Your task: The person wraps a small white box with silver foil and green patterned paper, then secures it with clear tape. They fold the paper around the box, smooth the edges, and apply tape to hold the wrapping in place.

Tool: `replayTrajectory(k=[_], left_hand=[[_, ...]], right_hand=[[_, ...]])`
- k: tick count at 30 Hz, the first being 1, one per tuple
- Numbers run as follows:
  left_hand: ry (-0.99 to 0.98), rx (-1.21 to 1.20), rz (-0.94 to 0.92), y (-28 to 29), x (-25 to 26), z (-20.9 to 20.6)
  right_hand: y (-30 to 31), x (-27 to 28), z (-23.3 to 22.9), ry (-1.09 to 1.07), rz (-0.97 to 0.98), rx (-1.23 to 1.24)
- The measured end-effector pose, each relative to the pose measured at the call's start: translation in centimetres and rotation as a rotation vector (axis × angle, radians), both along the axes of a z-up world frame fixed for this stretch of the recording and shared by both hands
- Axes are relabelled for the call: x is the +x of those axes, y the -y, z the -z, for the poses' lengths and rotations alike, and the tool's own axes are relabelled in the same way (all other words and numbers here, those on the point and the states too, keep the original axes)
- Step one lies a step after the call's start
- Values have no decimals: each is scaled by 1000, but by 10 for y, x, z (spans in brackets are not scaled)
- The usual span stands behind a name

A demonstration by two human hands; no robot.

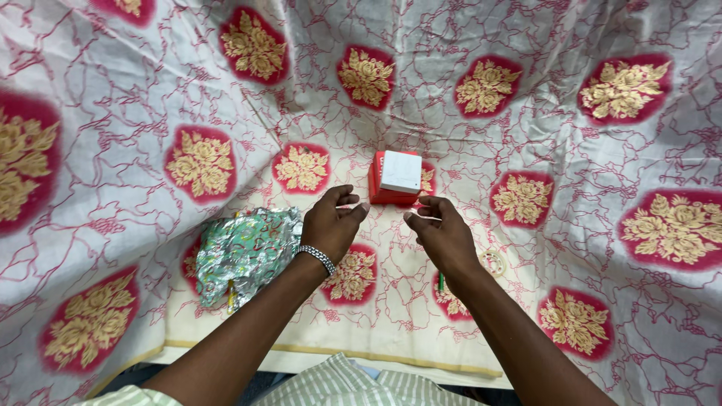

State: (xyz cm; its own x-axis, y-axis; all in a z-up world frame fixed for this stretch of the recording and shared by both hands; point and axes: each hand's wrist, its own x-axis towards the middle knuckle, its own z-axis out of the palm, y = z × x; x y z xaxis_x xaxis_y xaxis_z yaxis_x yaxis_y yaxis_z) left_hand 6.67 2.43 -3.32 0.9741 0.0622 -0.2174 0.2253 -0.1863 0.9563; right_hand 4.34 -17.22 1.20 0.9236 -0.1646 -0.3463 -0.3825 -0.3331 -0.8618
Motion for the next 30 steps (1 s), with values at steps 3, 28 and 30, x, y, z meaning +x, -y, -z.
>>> replayTrajectory(k=[3, 28, 30], left_hand=[[-68, -125, 33, 21, 32, 17], [-232, -434, 27, 58, 123, 27], [-158, -361, 12, 60, 112, 19]], right_hand=[[16, 21, -2, -98, -19, 75], [4, 111, 12, -132, -115, -39], [5, 106, 15, -40, -161, -136]])
